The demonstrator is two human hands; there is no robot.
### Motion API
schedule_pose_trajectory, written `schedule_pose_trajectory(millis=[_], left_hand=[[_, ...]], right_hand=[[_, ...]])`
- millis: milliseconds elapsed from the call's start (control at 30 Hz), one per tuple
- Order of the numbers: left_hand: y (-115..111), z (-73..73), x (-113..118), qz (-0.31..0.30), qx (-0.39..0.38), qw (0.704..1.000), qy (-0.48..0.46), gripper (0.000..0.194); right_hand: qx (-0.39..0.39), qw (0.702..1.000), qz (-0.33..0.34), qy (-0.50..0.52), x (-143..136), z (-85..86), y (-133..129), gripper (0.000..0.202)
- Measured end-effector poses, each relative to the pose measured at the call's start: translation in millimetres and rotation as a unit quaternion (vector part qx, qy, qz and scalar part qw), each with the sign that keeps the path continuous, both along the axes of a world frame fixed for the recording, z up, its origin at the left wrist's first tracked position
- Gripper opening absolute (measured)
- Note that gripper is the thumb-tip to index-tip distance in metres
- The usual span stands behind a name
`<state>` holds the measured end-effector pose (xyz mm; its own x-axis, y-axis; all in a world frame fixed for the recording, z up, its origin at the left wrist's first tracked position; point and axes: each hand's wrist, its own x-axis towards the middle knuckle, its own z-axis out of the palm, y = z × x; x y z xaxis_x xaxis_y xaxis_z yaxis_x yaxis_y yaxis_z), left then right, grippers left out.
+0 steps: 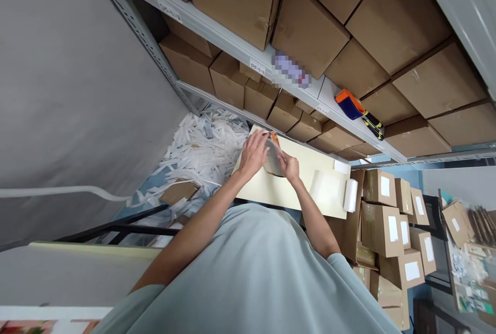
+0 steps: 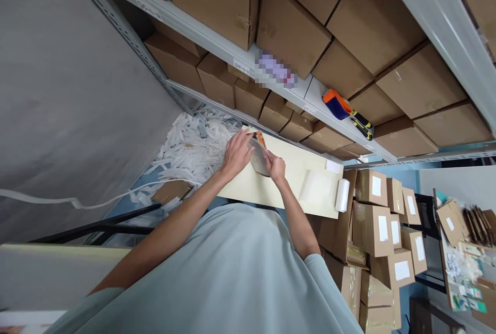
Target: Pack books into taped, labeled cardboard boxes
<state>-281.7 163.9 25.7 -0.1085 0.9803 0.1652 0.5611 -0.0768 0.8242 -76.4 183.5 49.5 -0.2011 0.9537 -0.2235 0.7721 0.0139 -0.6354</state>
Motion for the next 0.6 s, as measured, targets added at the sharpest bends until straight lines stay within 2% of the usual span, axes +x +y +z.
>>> schedule_pose_trajectory(millis=[67,100,167,267,433,533,600], left_hand=[[-2,-22.4,-9,0.121,-0.116,0.984,-0.052,0.063],[-2,-34.4,-13,0.154,-0.179,0.969,-0.073,0.064],[-2,-56.3,-20,0.164,-0.268,0.944,-0.102,0.053],[2,-77.4,-25,0.136,-0.298,0.937,-0.120,0.034],[12,-86.6,-31,0.152,-0.316,0.931,-0.103,0.039],[16,-86.5,-36,0.155,-0.330,0.927,-0.092,0.042],[17,-86.0,-39,0.153,-0.336,0.925,-0.092,0.043]], right_hand=[[-0.028,0.987,-0.101,0.119,1,-10.4,10,0.044],[-0.042,0.977,-0.136,0.156,0,-15.5,15,0.049],[-0.059,0.966,-0.171,0.184,-3,-25.6,22,0.056],[-0.069,0.961,-0.187,0.189,-13,-40.5,29,0.057],[-0.074,0.972,-0.175,0.137,-35,-60.9,36,0.055],[-0.057,0.986,-0.130,0.090,-47,-65.4,41,0.043],[-0.030,0.994,-0.088,0.061,-53,-66.0,43,0.044]])
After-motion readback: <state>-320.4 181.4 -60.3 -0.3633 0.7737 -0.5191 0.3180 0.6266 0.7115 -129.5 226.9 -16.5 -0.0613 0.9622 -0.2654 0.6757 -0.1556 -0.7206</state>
